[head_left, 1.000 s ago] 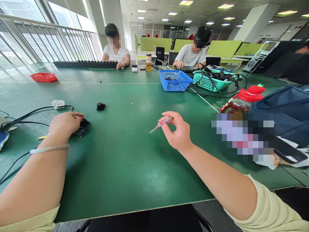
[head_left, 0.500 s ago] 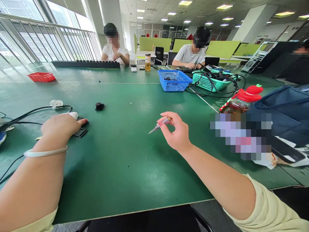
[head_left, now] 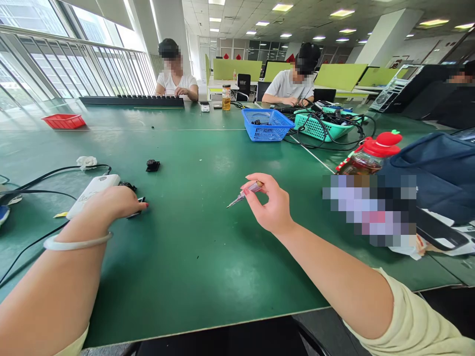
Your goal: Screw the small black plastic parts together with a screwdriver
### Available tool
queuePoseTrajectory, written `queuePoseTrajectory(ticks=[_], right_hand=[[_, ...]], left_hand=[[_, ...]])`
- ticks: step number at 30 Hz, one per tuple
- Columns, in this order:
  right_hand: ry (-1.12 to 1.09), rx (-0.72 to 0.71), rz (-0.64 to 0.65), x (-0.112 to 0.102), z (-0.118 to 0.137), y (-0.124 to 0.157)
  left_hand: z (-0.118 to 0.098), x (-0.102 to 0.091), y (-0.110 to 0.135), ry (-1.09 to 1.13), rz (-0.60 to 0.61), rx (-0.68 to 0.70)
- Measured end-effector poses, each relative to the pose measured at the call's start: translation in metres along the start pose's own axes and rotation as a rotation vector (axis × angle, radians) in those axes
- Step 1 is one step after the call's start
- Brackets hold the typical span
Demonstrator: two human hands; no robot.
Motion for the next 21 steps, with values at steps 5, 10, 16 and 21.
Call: queuePoseTrajectory(ticks=[5,10,16,21], right_hand=[[0.004,0.0,0.001,0.001,0.0,0.0],[0.012,0.009,0.001,0.0,0.0,0.0],[0.011,-0.002,-0.003,-0.001,0.002,0.001],[0.007,-0.01,0.0,0.0,0.002,0.0]], left_hand=[[-0.01,-0.036,0.017,-0.169,-0.186,-0.042],[0.013,-0.048,0.022,-0.091,-0.301,-0.211],[0.028,-0.027,0.011,-0.066,-0.204,-0.248],[0.027,-0.018,0.002,-0.077,-0.162,-0.219]])
Point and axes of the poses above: each hand's wrist, its own y-axis away from the middle knuckle, its own x-axis out of the palm, z = x × y, the point moved 10 cm from there along -y, towards the middle knuckle, and after that the axes turned 10 degrees about x, right-handed, at the moved point
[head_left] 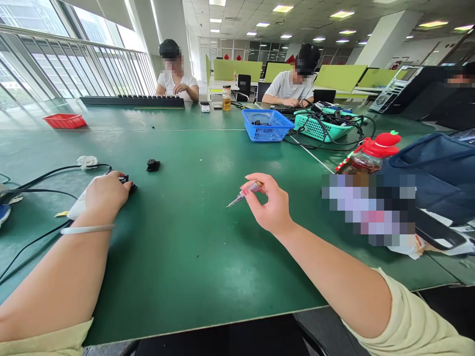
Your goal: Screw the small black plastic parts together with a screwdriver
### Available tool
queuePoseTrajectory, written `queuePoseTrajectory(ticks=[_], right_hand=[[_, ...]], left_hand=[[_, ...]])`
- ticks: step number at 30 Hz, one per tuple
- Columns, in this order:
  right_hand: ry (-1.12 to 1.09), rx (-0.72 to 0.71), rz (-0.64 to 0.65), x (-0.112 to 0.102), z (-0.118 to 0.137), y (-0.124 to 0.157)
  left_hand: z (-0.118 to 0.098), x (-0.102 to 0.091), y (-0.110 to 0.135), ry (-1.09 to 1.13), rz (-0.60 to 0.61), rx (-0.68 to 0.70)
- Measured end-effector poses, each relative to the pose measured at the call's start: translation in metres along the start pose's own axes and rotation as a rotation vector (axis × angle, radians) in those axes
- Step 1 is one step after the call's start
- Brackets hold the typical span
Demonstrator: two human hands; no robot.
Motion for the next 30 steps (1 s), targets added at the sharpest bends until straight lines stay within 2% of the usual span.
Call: queuePoseTrajectory(ticks=[7,16,22,27,30], right_hand=[[0.011,-0.002,0.006,0.001,-0.001,0.0],[0.005,0.009,0.014,0.001,-0.002,0.001],[-0.002,0.01,0.015,0.001,-0.003,0.0],[0.006,0.008,0.016,0.002,-0.002,0.0],[0.002,0.009,0.014,0.001,-0.002,0.0]], left_hand=[[-0.002,0.005,-0.006,-0.03,-0.01,0.043],[-0.004,0.01,-0.012,0.061,-0.034,0.081],[-0.004,0.003,-0.007,0.089,-0.103,0.052],[-0.009,0.008,-0.008,0.021,-0.042,0.053],[-0.007,0.007,-0.008,0.01,-0.054,0.033]])
Point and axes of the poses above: each hand's wrist, its own y-axis away from the middle knuckle, its own x-axis out of the palm, z = x × y, the point moved 10 cm from there along -y, towards the middle knuckle, and after that the axes turned 10 degrees about x, right-handed, at the moved point
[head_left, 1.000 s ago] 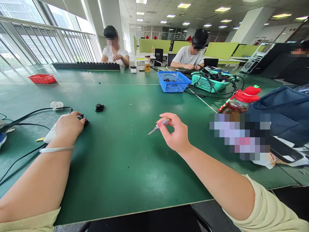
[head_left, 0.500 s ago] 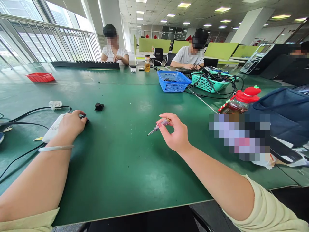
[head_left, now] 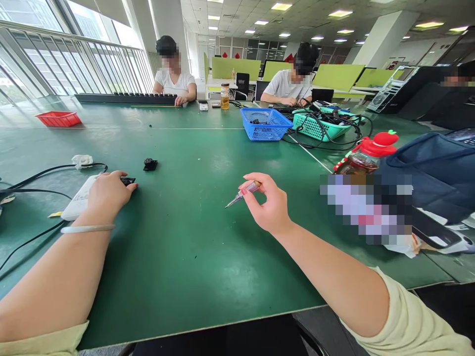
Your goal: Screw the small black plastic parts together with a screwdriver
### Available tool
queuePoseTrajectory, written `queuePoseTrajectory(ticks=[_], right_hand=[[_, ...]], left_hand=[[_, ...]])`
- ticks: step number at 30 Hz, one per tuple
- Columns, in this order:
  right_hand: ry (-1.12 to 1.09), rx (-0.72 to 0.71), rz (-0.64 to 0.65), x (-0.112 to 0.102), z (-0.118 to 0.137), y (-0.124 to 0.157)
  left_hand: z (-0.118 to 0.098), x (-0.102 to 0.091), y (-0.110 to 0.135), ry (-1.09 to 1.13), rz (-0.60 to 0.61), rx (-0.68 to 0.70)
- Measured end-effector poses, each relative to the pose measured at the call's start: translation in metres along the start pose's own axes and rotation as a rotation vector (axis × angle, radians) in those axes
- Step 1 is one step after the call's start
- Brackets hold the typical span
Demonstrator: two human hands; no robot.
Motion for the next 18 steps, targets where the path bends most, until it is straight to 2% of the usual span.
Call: queuePoseTrajectory(ticks=[5,10,13,16,18], right_hand=[[0.01,-0.001,-0.001,0.0,0.0,0.0],[0.012,0.013,0.006,0.001,-0.001,-0.001],[0.024,0.007,0.01,0.001,-0.001,-0.001],[0.034,-0.001,0.012,0.001,0.0,-0.001],[0.028,-0.007,0.01,0.001,0.001,-0.001]], left_hand=[[0.001,-0.004,0.002,0.001,-0.036,0.0],[0.005,0.004,0.002,-0.028,0.038,-0.012],[-0.001,0.004,0.001,-0.034,0.05,0.012],[-0.027,-0.002,0.009,-0.014,0.033,0.091],[-0.067,-0.008,0.022,0.063,-0.007,0.241]])
Point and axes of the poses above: each hand's wrist, its own y-axis away from the middle knuckle, its own x-axis out of the palm, z = x × y, the point moved 10 cm from there along -y, towards the middle knuckle, and after that the axes turned 10 degrees about x, right-handed, at the moved point
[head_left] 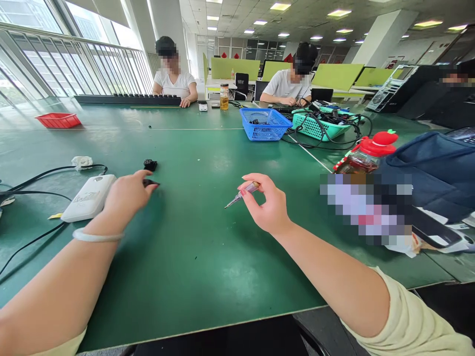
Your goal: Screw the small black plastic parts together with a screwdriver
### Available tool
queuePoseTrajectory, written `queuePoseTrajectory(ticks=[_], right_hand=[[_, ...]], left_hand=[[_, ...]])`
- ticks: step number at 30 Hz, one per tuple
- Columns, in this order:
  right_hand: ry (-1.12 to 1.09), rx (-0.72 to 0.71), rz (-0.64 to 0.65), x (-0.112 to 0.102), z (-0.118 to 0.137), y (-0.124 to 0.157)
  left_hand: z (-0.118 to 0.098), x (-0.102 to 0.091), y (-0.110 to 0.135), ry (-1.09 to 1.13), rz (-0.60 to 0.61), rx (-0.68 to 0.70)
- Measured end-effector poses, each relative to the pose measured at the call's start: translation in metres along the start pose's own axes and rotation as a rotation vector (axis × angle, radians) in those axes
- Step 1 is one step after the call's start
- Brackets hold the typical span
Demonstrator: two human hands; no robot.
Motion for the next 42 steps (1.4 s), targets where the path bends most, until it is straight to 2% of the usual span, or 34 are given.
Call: queuePoseTrajectory(ticks=[2,5,7,9,12,18,25,30,34,38,42], right_hand=[[-0.007,-0.008,-0.007,-0.001,0.001,0.0],[0.0,-0.021,-0.032,-0.003,0.003,0.0],[0.004,-0.023,-0.056,-0.006,0.004,0.001],[-0.011,-0.03,-0.076,-0.008,0.005,0.001],[-0.039,-0.054,-0.077,-0.008,0.007,0.002],[-0.023,-0.078,-0.055,-0.004,0.009,0.004],[-0.027,-0.157,-0.085,-0.007,0.019,0.006],[0.007,-0.236,-0.058,0.0,0.028,0.011],[0.053,-0.323,0.005,0.01,0.037,0.016],[0.121,-0.41,0.131,0.025,0.046,0.022],[0.212,-0.546,0.218,0.037,0.063,0.033]], left_hand=[[-0.055,-0.002,0.01,0.091,-0.052,0.217],[-0.133,0.005,0.036,0.206,-0.036,0.524],[-0.167,0.012,0.051,0.271,-0.011,0.666],[-0.182,0.019,0.057,0.323,-0.001,0.716],[-0.182,0.029,0.053,0.411,0.019,0.696],[-0.164,0.043,0.04,0.615,0.043,0.583],[-0.164,0.044,0.04,0.583,0.051,0.593],[-0.166,0.042,0.041,0.579,0.036,0.619],[-0.167,0.042,0.04,0.584,0.028,0.622],[-0.168,0.04,0.041,0.589,0.022,0.631],[-0.17,0.037,0.042,0.593,0.008,0.654]])
Point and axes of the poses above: each hand's wrist, its own y-axis away from the middle knuckle, its own x-axis out of the palm, z = x × y, the point moved 10 cm from there along -y, towards the middle knuckle, and after that the axes turned 10 degrees about x, right-handed, at the moved point
